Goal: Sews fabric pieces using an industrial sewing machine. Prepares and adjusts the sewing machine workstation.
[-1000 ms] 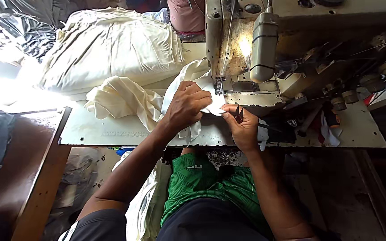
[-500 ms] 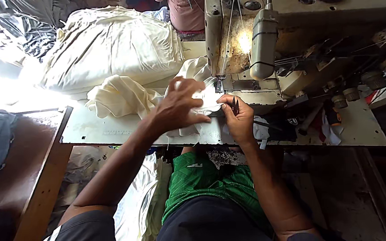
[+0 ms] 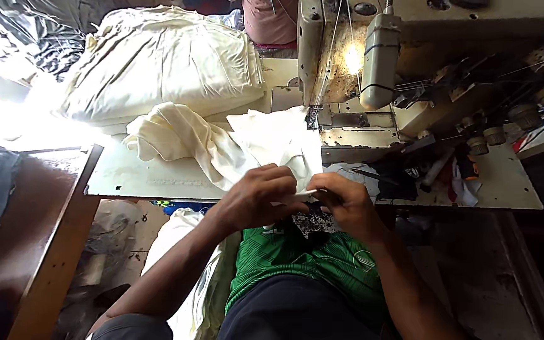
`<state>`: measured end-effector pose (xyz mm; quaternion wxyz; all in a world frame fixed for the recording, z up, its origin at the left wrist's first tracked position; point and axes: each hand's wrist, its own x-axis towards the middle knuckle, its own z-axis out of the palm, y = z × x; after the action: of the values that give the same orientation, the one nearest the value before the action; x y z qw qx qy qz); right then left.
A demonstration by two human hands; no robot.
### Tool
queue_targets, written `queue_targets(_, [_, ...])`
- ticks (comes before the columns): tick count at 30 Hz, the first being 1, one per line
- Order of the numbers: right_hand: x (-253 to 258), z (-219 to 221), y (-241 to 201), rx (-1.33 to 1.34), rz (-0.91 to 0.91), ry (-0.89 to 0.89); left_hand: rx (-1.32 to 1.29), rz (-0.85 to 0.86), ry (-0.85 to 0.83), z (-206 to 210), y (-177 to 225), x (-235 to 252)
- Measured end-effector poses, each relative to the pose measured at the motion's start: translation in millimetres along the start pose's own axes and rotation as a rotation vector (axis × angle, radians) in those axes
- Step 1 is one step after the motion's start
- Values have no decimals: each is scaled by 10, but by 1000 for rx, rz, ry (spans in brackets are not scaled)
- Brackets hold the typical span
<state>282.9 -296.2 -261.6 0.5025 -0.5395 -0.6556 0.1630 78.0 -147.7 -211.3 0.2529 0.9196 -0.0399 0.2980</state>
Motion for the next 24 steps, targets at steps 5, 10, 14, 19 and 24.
queue_targets(5, [-313,180,-4,-5,22,134,366,-20,137,661,-221,-154])
queue_targets(10, [-342,205,-29,79,43,244,548,11,197,659,-530,-149])
queue_targets(14, [-369,192,-72,170,101,264,529,133,2,206,-533,-19])
queue_targets(19, [-351,192,-102,238,125,276,532,134,-223,-78,-493,125])
queue_targets(24, [-362,168,-98,267,154,278,562,117,-260,-103,-488,184])
